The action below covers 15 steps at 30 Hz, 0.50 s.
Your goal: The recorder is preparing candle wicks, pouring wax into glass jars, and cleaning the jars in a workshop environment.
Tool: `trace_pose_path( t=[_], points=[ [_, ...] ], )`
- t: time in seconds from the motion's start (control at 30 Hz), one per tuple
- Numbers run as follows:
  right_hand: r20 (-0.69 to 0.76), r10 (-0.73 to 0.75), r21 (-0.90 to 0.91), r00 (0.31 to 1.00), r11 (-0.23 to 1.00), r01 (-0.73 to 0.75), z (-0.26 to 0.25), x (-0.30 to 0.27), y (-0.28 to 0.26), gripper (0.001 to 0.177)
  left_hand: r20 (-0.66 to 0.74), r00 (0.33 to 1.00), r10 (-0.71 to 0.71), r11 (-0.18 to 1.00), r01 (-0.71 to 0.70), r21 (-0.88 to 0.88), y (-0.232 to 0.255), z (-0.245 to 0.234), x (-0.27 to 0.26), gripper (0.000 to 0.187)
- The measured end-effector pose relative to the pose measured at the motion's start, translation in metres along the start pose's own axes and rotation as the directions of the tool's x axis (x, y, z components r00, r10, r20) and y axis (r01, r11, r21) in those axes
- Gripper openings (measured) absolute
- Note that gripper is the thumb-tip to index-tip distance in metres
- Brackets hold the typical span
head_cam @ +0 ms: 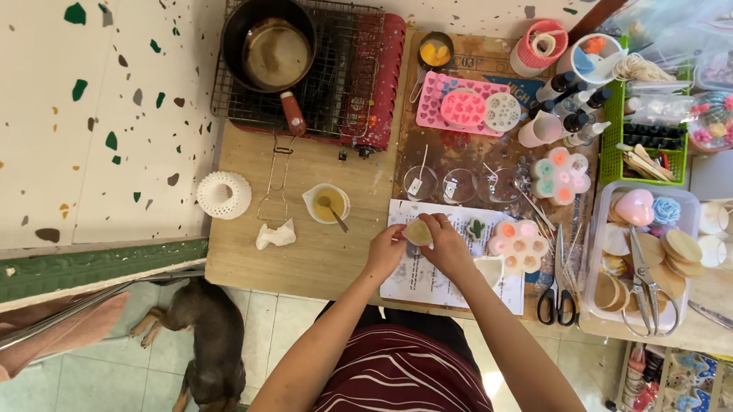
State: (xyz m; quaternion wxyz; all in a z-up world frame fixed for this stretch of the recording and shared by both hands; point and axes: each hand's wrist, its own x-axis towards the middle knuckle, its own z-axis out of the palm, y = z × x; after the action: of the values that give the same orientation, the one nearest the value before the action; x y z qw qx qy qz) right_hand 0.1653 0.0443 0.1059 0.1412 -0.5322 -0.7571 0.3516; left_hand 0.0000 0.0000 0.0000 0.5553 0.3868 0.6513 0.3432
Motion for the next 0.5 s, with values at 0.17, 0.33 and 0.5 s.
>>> trace_pose_path(
  t=[0.17,0.33,0.5],
  points=[
    [-0.075,0.077,0.118,0.994,0.991,-0.068,0.011,-0.008,-0.002,0.073,-0.068,0.987,0.142,0.985,-0.134,0.109,0.006,-0.004,0.007,0.033],
    [-0.172,0.146,0.238,0.974,0.966,-0.103,0.022,-0.019,0.001,0.068,-0.07,0.987,0.146,0.984,-0.138,0.111,0.016,-0.006,0.009,0.032],
    [-0.279,0.197,0.276,0.94,0.954,-0.118,0.025,-0.023,0.003,0.047,-0.068,0.99,0.123,0.988,-0.116,0.106,0.015,-0.007,0.013,0.031]
  ],
)
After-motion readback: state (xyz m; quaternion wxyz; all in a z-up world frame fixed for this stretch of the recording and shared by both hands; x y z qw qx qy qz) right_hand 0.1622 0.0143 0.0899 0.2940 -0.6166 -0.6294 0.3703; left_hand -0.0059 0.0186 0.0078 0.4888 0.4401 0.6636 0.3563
